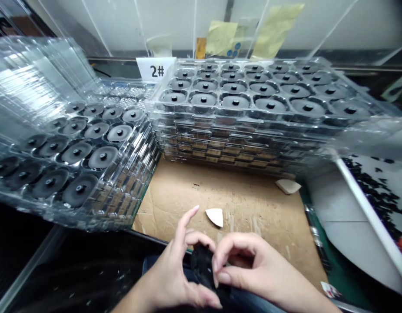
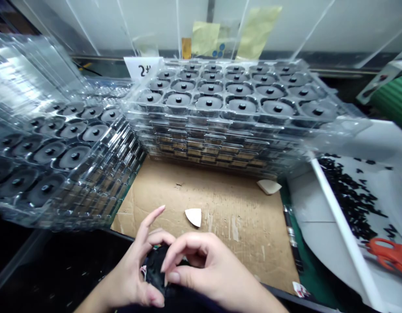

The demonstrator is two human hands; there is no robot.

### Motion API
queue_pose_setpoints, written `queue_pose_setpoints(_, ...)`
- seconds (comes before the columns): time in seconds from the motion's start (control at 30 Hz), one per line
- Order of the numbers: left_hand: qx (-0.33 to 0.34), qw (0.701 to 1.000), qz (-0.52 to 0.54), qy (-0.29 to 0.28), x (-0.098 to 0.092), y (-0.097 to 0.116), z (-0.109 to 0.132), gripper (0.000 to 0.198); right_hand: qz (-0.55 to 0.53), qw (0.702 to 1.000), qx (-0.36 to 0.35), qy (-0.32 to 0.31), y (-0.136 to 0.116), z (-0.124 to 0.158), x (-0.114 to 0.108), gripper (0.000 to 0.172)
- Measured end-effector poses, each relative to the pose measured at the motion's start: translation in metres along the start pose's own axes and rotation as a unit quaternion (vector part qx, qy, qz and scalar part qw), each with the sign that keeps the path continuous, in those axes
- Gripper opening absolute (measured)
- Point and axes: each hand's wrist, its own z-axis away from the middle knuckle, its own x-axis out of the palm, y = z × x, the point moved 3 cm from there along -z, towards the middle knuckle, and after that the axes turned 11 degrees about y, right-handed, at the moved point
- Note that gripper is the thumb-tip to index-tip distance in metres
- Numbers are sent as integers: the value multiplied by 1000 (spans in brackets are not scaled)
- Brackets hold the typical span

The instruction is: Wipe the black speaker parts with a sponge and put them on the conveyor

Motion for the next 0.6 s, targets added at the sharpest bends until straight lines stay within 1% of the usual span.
queue_pose_setpoints(0.03,-7,1000,0,2,1,-1,0,122,-15,1000,0,-3,0,0,0,3)
queue_pose_setpoints(0.1,6,1000,-17,16,1,-2,-1,120,-34,999,-1,8,2,2,-1,5)
queue_pose_setpoints(0.2,42,997,-58,39,0,-2,0,112,-43,998,-6,55,9,7,-4,7)
queue_pose_setpoints(0.27,43,995,-74,44,0,-2,-1,109,-29,995,-22,88,17,10,-8,11)
queue_pose_setpoints(0.33,33,995,-73,51,0,-2,-4,108,37,986,-67,147,27,11,-15,20)
queue_pose_setpoints(0.37,26,996,-68,51,1,-3,-5,104,85,974,-96,185,32,11,-20,23)
queue_pose_setpoints(0.4,16,997,-64,47,1,-4,-7,95,134,956,-126,228,37,10,-27,26)
queue_pose_setpoints(0.47,-13,997,-67,42,1,-10,-9,58,220,908,-176,311,44,10,-44,28)
queue_pose_setpoints(0.5,-36,996,-70,45,0,-16,-10,45,254,882,-195,346,45,10,-54,28)
queue_pose_setpoints(0.53,-60,994,-71,62,-2,-23,-10,45,283,855,-213,378,43,12,-64,27)
queue_pose_setpoints(0.6,-110,988,-48,93,-6,-39,-11,49,351,786,-253,442,30,24,-83,28)
